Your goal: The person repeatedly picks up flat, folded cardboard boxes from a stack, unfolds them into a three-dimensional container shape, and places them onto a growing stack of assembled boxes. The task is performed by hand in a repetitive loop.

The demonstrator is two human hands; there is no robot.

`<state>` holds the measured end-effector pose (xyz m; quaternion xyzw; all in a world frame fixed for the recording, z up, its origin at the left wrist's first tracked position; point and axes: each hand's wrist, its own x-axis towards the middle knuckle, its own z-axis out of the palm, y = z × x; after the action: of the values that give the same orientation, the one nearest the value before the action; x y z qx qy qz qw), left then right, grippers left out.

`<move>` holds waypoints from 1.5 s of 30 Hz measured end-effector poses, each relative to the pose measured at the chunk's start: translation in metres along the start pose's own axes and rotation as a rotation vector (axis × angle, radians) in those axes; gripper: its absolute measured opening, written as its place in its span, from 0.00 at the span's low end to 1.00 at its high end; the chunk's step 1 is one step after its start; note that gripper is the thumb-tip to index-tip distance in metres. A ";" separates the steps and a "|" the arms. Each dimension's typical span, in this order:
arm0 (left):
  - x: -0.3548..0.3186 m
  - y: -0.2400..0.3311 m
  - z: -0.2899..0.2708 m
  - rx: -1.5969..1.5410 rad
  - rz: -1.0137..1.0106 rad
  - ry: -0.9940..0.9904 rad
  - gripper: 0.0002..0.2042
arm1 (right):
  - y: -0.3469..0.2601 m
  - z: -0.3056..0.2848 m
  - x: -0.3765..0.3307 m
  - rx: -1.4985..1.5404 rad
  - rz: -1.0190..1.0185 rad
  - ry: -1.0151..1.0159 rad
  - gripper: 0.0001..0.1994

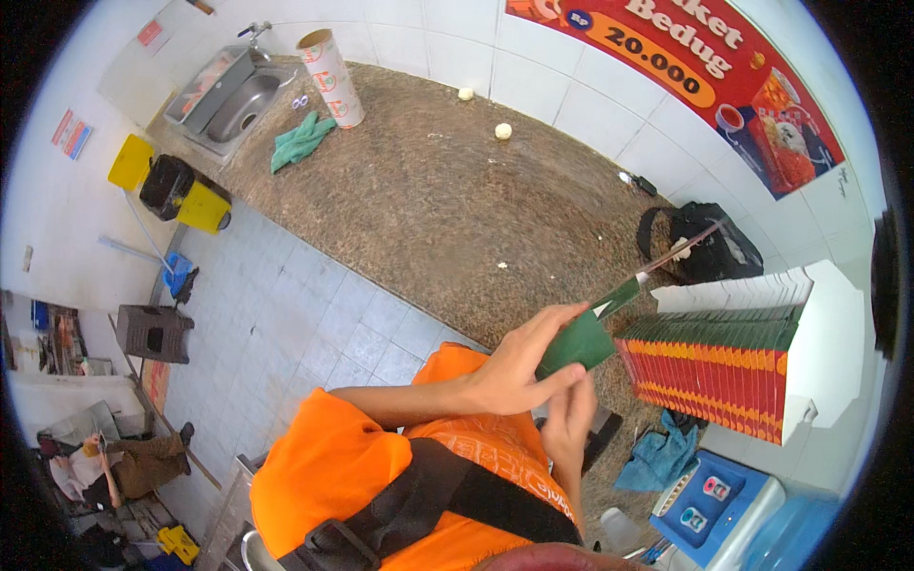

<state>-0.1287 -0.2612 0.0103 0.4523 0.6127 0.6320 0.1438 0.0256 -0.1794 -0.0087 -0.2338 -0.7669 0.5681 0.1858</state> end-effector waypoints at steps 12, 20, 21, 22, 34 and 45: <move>-0.007 -0.066 -0.037 0.586 0.306 -0.206 0.32 | 0.041 -0.026 0.045 0.725 0.118 0.059 0.30; -0.001 -0.074 -0.035 0.379 0.169 -0.137 0.33 | 0.039 0.003 0.049 -0.082 0.011 0.281 0.15; 0.001 -0.077 -0.033 0.377 0.168 -0.134 0.33 | 0.049 0.011 0.048 -0.081 0.013 0.335 0.14; 0.001 -0.081 -0.033 0.377 0.162 -0.128 0.33 | 0.054 0.016 0.050 -0.064 0.031 0.343 0.12; 0.022 -0.101 -0.038 0.283 0.059 -0.268 0.37 | 0.097 0.010 0.071 0.052 0.048 0.152 0.14; 0.019 -0.106 -0.032 0.133 -0.059 -0.287 0.38 | 0.086 0.020 0.075 0.265 0.102 0.198 0.30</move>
<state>-0.2023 -0.2457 -0.0730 0.5284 0.6392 0.5144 0.2183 -0.0344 -0.1309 -0.0956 -0.3006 -0.6503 0.6471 0.2608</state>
